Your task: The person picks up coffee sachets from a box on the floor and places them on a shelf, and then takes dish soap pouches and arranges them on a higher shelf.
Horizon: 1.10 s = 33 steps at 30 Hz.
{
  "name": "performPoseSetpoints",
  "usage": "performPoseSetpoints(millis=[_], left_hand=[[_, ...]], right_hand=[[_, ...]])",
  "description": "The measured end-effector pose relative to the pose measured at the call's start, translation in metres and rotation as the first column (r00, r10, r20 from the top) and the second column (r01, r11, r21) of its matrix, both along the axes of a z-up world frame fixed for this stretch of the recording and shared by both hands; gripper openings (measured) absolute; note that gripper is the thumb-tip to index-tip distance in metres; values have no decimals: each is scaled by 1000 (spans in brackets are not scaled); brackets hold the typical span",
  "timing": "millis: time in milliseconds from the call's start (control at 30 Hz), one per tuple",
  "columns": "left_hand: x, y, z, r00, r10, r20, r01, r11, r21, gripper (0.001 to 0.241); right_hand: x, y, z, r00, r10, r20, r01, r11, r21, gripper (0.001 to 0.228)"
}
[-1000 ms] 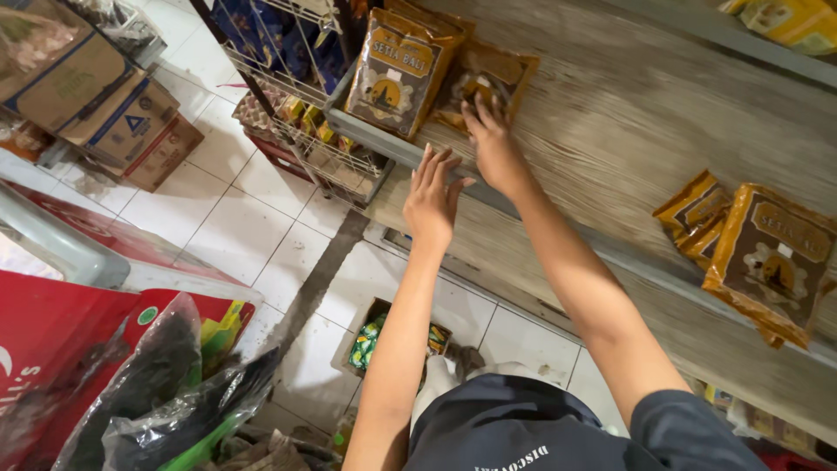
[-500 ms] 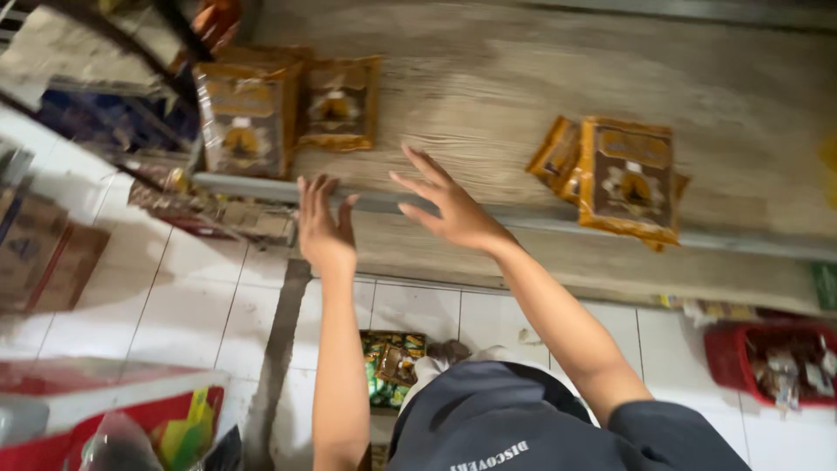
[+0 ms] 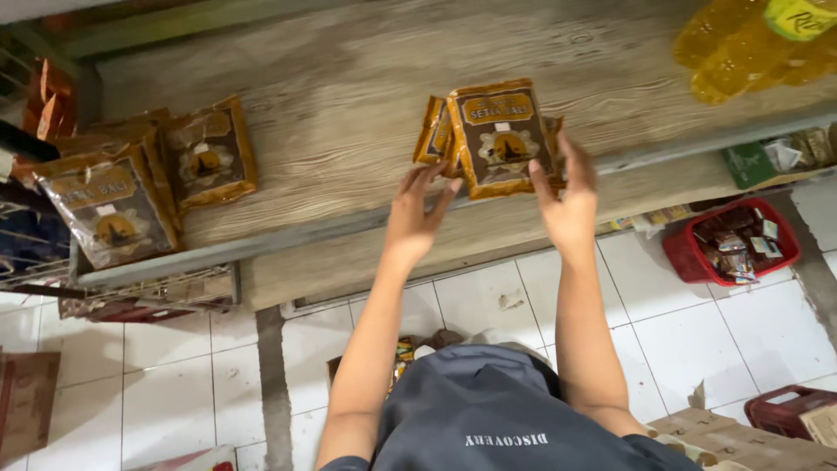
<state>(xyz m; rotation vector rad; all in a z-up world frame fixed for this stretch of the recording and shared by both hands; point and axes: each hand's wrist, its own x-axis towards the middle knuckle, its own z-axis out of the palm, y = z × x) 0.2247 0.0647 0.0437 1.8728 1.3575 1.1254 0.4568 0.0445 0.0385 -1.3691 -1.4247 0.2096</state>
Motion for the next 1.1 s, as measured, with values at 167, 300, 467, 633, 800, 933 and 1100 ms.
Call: performPoseSetpoints(millis=[167, 300, 467, 633, 800, 933, 1100], left_hand=[[16, 6, -2, 1000, 11, -11, -12, 997, -73, 44], [6, 8, -15, 998, -8, -63, 11, 999, 52, 30], [-4, -7, -12, 1000, -7, -28, 10, 996, 89, 26], [-19, -23, -10, 781, 148, 607, 114, 921, -372, 35], [-38, -29, -1, 571, 221, 791, 59, 950, -307, 41], [-57, -42, 16, 565, 282, 775, -111, 957, -267, 41], [-80, -61, 24, 717, 360, 597, -268, 933, -240, 43]], right_hand=[[-3, -3, -13, 976, 21, -218, -48, 992, -119, 56], [-10, -7, -2, 791, -62, -609, -198, 916, -350, 69], [-15, -13, 14, 738, 120, -664, -355, 906, -231, 70], [-40, -23, 20, 709, 246, -661, -458, 873, -167, 72], [-70, -32, 30, 633, 490, -600, -666, 740, -98, 88], [-92, -19, 13, 608, 470, -640, -703, 693, -159, 82], [-132, -7, -8, 683, 592, -427, -656, 755, -2, 67]])
